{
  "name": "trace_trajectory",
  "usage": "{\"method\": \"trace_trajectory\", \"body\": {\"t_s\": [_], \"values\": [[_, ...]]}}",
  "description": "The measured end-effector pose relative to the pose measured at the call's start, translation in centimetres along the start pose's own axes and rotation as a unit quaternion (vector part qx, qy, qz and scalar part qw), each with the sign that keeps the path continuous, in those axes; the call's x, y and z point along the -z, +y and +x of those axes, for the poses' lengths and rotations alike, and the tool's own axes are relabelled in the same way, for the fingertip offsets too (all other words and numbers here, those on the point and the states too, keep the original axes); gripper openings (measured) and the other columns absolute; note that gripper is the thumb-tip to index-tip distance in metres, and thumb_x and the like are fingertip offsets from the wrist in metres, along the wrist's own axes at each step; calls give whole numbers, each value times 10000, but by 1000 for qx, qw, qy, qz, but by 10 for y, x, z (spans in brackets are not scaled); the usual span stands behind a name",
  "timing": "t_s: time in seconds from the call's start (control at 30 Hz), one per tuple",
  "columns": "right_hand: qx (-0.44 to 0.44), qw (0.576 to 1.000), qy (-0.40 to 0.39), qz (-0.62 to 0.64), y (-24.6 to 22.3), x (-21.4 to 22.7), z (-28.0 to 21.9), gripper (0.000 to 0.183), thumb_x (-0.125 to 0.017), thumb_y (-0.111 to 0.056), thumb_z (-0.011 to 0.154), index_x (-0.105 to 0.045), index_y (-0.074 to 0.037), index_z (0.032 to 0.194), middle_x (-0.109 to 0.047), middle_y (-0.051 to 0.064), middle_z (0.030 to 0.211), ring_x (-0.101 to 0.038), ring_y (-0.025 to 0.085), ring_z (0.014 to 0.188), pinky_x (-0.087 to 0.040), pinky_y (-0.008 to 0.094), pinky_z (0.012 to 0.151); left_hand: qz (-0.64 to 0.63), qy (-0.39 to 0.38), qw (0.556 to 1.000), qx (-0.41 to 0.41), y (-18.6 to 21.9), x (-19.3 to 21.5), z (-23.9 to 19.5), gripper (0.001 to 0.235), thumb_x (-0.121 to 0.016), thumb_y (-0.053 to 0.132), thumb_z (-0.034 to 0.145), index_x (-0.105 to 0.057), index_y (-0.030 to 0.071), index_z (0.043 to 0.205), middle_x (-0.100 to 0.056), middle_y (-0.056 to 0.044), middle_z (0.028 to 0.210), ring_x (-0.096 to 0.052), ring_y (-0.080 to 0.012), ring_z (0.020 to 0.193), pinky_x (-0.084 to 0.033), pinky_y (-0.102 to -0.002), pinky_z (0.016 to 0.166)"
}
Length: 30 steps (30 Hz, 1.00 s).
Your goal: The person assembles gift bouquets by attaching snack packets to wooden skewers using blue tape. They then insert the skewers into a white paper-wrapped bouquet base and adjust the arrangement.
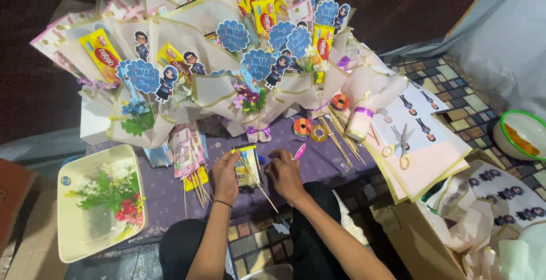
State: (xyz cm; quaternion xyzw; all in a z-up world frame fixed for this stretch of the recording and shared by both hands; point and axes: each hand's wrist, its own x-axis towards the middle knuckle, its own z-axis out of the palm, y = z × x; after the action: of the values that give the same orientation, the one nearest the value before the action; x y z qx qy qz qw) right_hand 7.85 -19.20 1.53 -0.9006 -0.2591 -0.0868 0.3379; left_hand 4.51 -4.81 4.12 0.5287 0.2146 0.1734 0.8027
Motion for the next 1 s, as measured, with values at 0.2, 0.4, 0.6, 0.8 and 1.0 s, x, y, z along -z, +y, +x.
{"method": "trace_trajectory", "body": {"t_s": [0.2,0.4,0.6,0.8,1.0], "values": [[-64,997,-43,6,35,-27,5,77,-626,-278,754,-571,-225,742,-603,-27,719,-580,211,779,-378,370,713,50,-25,998,-14,-3,4,3,144,-628,185,822,-640,42,809,-564,-55,783,-467,-150,903,-329,-365,879],[-62,997,-45,23,20,-11,5,67,-643,-232,742,-592,-206,776,-636,-1,722,-599,240,768,-375,378,695,113,-44,993,1,7,5,3,167,-611,187,824,-639,23,839,-574,-73,790,-474,-155,891,-340,-375,858],[-44,991,-120,45,4,10,4,311,-623,-231,759,-606,-165,1062,-657,90,895,-579,324,880,-359,445,749,130,-54,990,7,19,3,-8,138,-648,168,783,-636,38,827,-564,-37,767,-475,-144,840,-359,-348,828],[-45,982,-158,88,10,10,2,271,-618,-233,767,-639,-225,1037,-659,38,876,-571,292,883,-346,413,762,165,-86,983,1,6,17,6,218,-665,206,775,-644,5,855,-575,-56,756,-486,-148,813,-377,-329,787],[-42,981,-160,99,24,-1,3,247,-614,-230,772,-652,-222,1016,-649,37,853,-572,276,884,-346,398,762,190,-96,977,8,6,23,9,238,-659,203,772,-655,-6,885,-596,-80,760,-497,-152,820,-381,-338,789]]}}
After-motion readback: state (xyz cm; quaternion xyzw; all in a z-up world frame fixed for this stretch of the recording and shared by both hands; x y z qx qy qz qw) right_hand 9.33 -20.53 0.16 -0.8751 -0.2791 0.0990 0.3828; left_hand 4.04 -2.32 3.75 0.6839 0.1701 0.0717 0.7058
